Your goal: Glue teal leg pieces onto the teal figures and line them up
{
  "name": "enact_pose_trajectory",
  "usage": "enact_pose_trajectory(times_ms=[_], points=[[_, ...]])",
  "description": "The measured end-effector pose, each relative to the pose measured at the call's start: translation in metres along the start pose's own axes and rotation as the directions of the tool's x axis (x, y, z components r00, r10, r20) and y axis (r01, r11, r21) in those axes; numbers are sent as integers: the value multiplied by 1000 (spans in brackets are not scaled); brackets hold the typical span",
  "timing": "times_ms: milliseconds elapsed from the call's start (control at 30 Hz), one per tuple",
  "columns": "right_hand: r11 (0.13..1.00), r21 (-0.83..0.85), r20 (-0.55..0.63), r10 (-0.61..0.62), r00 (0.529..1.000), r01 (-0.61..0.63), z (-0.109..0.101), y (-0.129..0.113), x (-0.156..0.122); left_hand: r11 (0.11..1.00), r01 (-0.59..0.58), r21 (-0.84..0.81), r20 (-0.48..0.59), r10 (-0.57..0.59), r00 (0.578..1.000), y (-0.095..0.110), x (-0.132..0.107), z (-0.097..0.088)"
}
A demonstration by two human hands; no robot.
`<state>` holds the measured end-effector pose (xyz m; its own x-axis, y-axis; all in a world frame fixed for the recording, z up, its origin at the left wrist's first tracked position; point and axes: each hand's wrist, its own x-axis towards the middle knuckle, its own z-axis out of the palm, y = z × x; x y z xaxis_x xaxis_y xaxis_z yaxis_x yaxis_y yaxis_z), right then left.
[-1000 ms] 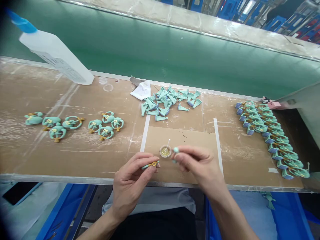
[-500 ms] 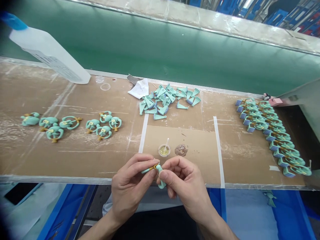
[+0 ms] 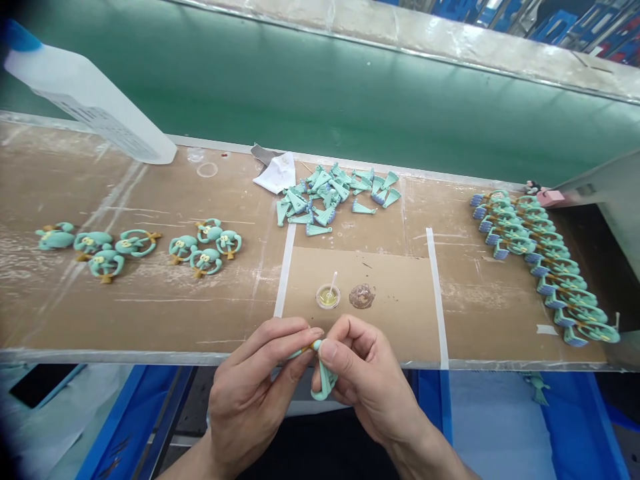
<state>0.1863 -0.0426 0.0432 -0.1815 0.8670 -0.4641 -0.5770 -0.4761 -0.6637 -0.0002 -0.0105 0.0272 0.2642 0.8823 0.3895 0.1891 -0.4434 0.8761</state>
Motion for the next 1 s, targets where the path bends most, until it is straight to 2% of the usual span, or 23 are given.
enact_pose_trajectory(times_ms=[367,500,567,633,767,833,900,933,1000], points=[[999,25,40,41,998,-42,3,4,-3,995,-82,63,51,79,996,7,3,-10],[1000,21,34,22,999,-23,4,4,-1,996,-79,34,52,78,996,2,4,-12],[1000,-7,13,-3,1000,3,4,5,0,999,-32,-27,55,34,998,-2,4,-13],[996,-77,-21,-37,999,35,5,5,-2,991,62,-121,57,-55,997,-4,5,-13],[964,-256,-105,-96,990,66,17,4,-9,925,242,-293,32,-244,969,-4,6,-12],[945,-320,-99,-107,989,70,25,1,-13,866,330,-375,29,-345,938,-5,6,-10],[908,-409,-56,-129,990,95,30,-3,-16,735,443,-513,76,-476,876,-5,8,-7],[875,-466,-46,-170,984,129,31,-4,-16,626,499,-599,127,-542,831,-5,9,-6],[785,-581,-50,-300,953,217,30,-5,-16,341,568,-749,269,-627,731,-5,11,-4]])
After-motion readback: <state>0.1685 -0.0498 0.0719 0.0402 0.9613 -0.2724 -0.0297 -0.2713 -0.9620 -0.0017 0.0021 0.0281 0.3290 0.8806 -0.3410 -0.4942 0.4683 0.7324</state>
